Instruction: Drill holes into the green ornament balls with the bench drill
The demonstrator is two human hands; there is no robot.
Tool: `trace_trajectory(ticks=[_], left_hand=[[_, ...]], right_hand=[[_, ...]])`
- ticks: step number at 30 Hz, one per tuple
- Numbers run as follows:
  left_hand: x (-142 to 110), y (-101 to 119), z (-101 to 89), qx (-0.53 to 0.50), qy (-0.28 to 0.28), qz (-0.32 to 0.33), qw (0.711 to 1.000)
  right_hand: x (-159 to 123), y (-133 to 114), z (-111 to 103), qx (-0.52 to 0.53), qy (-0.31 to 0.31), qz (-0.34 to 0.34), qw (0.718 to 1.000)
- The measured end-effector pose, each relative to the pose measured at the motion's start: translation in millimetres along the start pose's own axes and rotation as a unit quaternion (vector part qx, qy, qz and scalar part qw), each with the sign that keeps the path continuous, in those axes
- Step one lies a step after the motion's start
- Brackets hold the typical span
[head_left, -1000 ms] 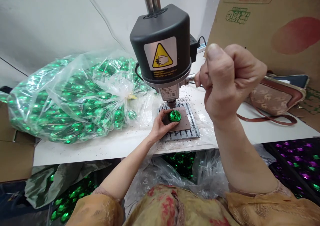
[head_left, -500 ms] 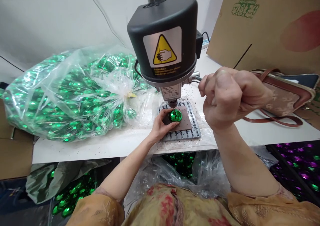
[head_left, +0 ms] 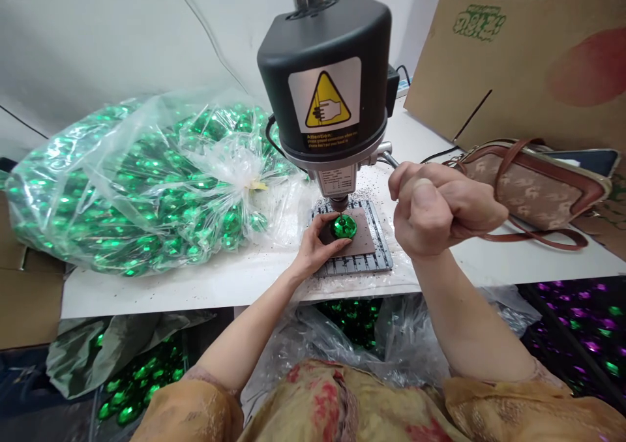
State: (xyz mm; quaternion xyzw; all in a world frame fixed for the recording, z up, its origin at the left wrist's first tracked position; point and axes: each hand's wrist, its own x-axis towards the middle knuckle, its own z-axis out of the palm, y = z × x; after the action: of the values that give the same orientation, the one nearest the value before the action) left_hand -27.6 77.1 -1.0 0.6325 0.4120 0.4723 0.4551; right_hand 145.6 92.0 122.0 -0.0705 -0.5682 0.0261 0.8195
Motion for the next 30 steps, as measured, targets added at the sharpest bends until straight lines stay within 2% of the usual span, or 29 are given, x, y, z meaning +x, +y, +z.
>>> trace_trajectory(ticks=[4,6,8,9,10,13,14,15,17,19,21,22,23,25,26,28,30], left_hand=[[0,-1,1.0,-0.007,0.003,-0.005,1.000],[1,-1,1.7,-0.003,0.007,-0.005,1.000],[2,2,2.2,0.009,0.014,-0.003,1.000],[1,5,2.2,0.021,0.023,-0.002,1.000],[0,9,2.1,0.036,0.038,-0.001,0.999],[-17,22,2.2,0.104,0.116,0.017,0.988],[-27,26,3.1,0.126,0.116,0.031,0.985],[-39,30,4.7,0.146,0.087,0.053,0.984],[-66,35,9.7,0.197,-0.035,0.130,0.971],[-89,34,14.3,0.260,-0.164,0.227,0.924],[-97,30,12.5,0.300,-0.215,0.294,0.882],[-94,27,7.5,0.305,-0.210,0.300,0.879],[-84,24,-0.6,0.306,-0.183,0.287,0.889],[-50,19,-24.9,0.323,-0.081,0.216,0.918],[-26,16,-39.5,0.352,-0.014,0.171,0.920],[27,11,-68.7,0.443,0.059,0.073,0.892],[78,6,-91.8,0.544,0.061,-0.019,0.837]], right_hand=[[-5,-1,-1,-0.004,-0.011,0.000,1.000],[3,-3,5,-0.016,0.019,0.017,1.000],[20,-7,14,-0.034,0.062,0.062,0.996],[30,-8,19,-0.035,0.060,0.088,0.994],[40,-9,24,-0.041,0.073,0.141,0.986],[61,-10,32,-0.018,0.066,0.169,0.983],[64,-9,33,-0.017,0.059,0.166,0.984],[64,-9,33,-0.022,0.054,0.165,0.985],[63,-7,32,-0.035,0.047,0.159,0.986],[60,-7,31,-0.040,0.053,0.153,0.986],[58,-7,30,-0.035,0.057,0.156,0.985],[58,-8,30,-0.033,0.058,0.161,0.985],[58,-8,30,-0.031,0.057,0.165,0.984],[58,-8,30,-0.024,0.054,0.161,0.985],[58,-8,30,-0.020,0.054,0.157,0.986],[58,-9,29,-0.024,0.055,0.154,0.986],[58,-11,29,-0.034,0.056,0.157,0.985]])
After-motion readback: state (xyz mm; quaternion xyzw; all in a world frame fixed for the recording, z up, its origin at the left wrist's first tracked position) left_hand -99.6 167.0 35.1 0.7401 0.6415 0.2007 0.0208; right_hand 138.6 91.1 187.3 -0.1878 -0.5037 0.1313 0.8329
